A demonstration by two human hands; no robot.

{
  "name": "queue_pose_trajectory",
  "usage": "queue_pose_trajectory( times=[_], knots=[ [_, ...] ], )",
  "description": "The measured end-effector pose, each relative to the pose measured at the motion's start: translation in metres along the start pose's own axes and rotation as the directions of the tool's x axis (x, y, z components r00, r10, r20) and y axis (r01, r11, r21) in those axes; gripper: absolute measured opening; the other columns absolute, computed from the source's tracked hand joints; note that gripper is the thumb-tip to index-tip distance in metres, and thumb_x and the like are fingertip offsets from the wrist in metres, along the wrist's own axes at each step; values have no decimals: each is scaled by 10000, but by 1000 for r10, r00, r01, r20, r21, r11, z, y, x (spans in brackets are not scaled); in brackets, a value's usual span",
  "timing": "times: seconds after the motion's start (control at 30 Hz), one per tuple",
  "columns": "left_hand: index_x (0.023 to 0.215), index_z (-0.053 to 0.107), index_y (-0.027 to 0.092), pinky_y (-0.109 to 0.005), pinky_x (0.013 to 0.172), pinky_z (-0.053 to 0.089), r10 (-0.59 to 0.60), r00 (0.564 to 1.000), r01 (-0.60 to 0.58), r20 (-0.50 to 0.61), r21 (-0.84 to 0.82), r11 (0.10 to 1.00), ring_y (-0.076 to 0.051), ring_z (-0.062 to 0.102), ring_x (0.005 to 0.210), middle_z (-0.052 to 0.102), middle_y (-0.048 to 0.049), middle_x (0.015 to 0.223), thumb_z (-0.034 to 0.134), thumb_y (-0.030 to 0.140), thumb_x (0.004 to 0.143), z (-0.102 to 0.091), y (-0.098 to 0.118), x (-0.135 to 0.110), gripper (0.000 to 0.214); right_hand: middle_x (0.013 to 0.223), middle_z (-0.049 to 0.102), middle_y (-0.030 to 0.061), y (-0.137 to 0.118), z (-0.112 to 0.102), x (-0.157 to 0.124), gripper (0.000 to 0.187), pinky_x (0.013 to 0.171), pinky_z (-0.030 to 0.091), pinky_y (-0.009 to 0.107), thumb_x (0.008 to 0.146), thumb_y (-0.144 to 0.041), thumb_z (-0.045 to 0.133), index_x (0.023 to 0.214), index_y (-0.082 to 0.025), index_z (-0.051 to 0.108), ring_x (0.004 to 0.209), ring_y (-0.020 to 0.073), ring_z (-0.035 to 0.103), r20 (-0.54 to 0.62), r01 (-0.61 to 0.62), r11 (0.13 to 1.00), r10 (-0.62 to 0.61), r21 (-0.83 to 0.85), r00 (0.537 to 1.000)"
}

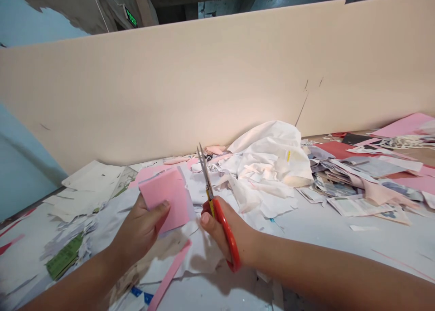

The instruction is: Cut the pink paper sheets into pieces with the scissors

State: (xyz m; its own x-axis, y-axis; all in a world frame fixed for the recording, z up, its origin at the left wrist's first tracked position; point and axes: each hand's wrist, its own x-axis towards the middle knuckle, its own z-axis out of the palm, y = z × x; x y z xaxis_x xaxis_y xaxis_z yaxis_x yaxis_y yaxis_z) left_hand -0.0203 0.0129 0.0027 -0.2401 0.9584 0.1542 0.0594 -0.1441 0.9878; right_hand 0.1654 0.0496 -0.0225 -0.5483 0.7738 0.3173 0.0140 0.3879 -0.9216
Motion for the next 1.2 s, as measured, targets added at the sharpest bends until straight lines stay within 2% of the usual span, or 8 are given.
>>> queue_pose_trajectory(
  times=[0.1,0.2,0.37,0.47,0.73,0.87,1.2],
  knots=[
    [1075,474,182,-325,729,439,62,997,-59,-50,62,996,-203,576,835,622,-59,935,559,366,721,-3,9,-2,408,700,427,-1,0,-1,-3,436,492,372,253,796,-611,266,841,-200,401,540,102,380,107,-13,996,22,-86,994],
    [1098,457,184,-330,739,437,95,994,-90,-51,98,991,-211,572,869,617,-63,953,549,371,732,-3,15,-5,421,638,381,-22,-1,0,-3,437,444,319,235,794,-615,264,762,-193,368,497,85,319,162,-19,994,36,-106,986],
    [1048,484,179,-312,721,440,93,995,-86,-31,176,981,-206,578,847,616,-56,907,526,376,749,0,20,-10,360,579,380,-26,-8,0,-2,467,448,294,236,795,-625,225,695,-187,352,494,87,314,153,33,981,-3,-190,988],
    [1025,490,176,-319,748,432,97,995,-94,-13,180,979,-213,569,878,615,-58,924,520,371,753,1,19,-9,336,576,357,-36,-10,0,-2,443,436,286,223,794,-611,262,703,-186,346,489,80,304,147,45,979,-16,-198,989],
    [1057,470,194,-312,730,443,94,996,-94,6,139,986,-191,569,846,611,-43,926,517,371,759,0,17,-10,350,549,315,-53,-6,3,-3,450,417,282,212,796,-622,234,696,-192,322,467,73,300,131,13,985,9,-172,991],
    [998,498,177,-296,706,443,98,995,-96,-7,150,984,-191,570,834,613,-51,919,523,366,757,1,18,-11,307,563,333,-47,-8,3,-3,447,430,299,213,791,-621,257,679,-193,320,480,75,325,145,7,986,18,-165,989],
    [1062,482,191,-343,795,414,128,992,-128,9,161,979,-210,553,909,606,-55,960,511,363,766,1,14,-9,344,508,340,-54,-5,5,-5,461,395,303,213,786,-636,248,675,-197,337,429,71,325,122,-38,993,51,-110,991]
  ],
)
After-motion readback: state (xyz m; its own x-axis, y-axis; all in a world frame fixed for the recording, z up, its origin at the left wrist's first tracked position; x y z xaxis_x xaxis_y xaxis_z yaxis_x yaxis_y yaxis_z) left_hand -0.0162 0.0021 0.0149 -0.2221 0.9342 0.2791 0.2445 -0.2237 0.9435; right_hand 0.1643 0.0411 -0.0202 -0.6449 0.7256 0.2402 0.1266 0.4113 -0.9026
